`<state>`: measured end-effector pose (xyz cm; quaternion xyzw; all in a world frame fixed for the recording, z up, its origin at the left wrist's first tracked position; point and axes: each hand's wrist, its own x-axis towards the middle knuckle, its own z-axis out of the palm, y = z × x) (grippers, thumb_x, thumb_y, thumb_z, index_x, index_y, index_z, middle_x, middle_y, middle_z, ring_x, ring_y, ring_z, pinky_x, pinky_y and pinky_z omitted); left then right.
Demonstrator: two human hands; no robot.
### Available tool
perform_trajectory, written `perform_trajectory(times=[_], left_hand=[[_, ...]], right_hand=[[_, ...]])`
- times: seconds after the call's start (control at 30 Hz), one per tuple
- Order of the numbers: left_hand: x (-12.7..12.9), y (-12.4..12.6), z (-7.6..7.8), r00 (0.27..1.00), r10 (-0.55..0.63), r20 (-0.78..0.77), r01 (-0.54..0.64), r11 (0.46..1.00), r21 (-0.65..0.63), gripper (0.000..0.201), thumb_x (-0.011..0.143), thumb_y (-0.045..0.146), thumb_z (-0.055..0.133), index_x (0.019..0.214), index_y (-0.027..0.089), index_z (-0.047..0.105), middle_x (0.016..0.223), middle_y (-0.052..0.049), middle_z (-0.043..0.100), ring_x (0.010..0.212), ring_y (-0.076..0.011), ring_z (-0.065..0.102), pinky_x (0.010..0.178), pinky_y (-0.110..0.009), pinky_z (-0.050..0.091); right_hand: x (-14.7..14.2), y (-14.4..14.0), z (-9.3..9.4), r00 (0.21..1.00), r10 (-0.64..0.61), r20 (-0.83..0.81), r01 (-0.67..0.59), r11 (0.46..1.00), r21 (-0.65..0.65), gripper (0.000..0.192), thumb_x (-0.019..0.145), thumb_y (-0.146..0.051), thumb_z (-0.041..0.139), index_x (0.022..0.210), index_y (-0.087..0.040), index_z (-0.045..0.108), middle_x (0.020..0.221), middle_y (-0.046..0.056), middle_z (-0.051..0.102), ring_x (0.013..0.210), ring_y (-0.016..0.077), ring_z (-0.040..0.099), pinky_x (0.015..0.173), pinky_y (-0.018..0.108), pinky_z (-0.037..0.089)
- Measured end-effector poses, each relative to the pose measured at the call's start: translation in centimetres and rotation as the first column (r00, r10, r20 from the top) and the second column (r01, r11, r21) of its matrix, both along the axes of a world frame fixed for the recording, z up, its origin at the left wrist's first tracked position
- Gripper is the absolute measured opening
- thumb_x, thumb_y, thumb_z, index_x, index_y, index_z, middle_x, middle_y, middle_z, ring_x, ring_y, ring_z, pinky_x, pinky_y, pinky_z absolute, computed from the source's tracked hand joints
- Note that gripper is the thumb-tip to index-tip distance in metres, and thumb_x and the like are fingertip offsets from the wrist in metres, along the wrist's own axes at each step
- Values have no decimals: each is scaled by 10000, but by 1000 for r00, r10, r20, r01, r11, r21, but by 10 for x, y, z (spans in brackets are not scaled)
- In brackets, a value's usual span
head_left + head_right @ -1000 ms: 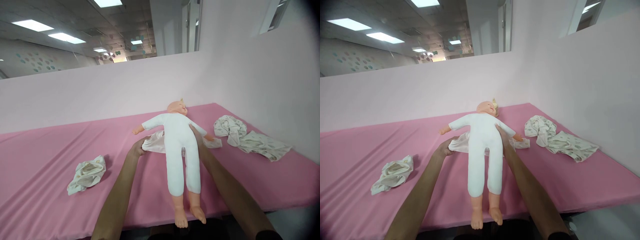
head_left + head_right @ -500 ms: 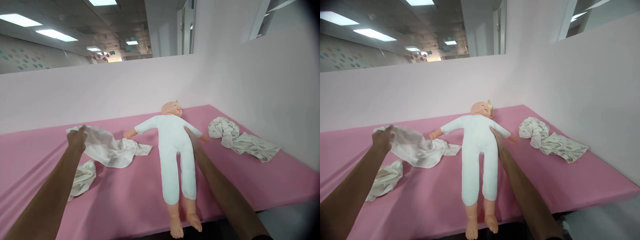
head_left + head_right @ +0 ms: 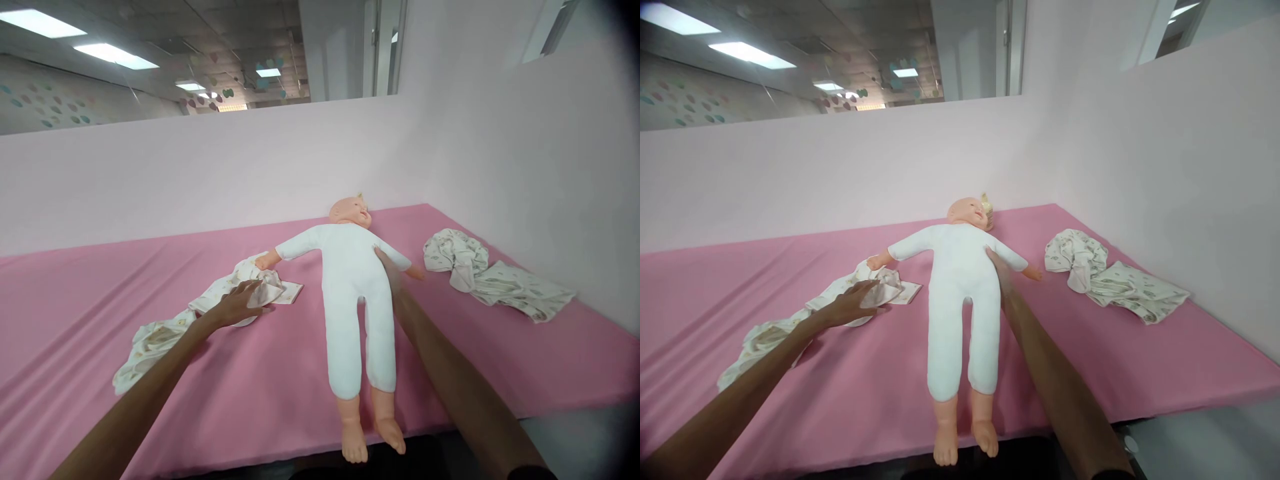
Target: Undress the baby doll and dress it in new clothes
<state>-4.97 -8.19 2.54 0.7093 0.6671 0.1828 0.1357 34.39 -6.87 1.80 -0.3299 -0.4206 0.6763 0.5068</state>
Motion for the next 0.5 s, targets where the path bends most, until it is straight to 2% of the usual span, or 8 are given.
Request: perform_trajectory(times=[0.07,0.13,0.3,0.4,0.5], left_hand=[[2,2,-12,954,-60,-294,64,998,3,667,813,496,631,1386,191,475,1429,-194,458,1293,-430,431,1034,-601,324],[5,5,-20,881,-75,-467,106,994,40,543,903,438,495,1374,169,478,1376,-220,482,1234,-413,486,990,-564,371],[-2,18,-31,786,-48,-616,150,982,114,401,921,248,386,1269,135,552,1168,-219,582,1079,-365,567,817,-420,445],[-26,29,-32,691,54,-720,86,984,156,436,936,172,274,1282,106,531,1183,-220,580,1064,-347,571,760,-386,443],[-56,42,-28,637,250,-729,-120,967,226,419,949,150,247,1240,84,542,1173,-206,602,1032,-336,590,752,-379,452]], right_hand=[[-1,-1,0,999,-34,-17,34,999,17,882,699,-761,543,1440,-287,477,1171,123,687,1175,420,581,910,570,527],[0,-1,0,999,-31,-21,31,999,17,881,698,-751,556,1433,-269,488,1163,131,688,1172,416,582,917,566,523],[1,5,0,999,29,-39,-29,1000,-7,885,688,-721,604,1412,-220,513,1120,159,699,1159,398,594,927,544,514],[-2,4,-3,999,30,-46,-29,999,21,863,682,-713,625,1382,-215,540,1111,165,701,1147,385,604,923,530,515],[-6,0,-5,998,32,-45,-29,998,58,844,680,-718,632,1346,-204,569,1108,174,700,1134,378,613,918,518,515]])
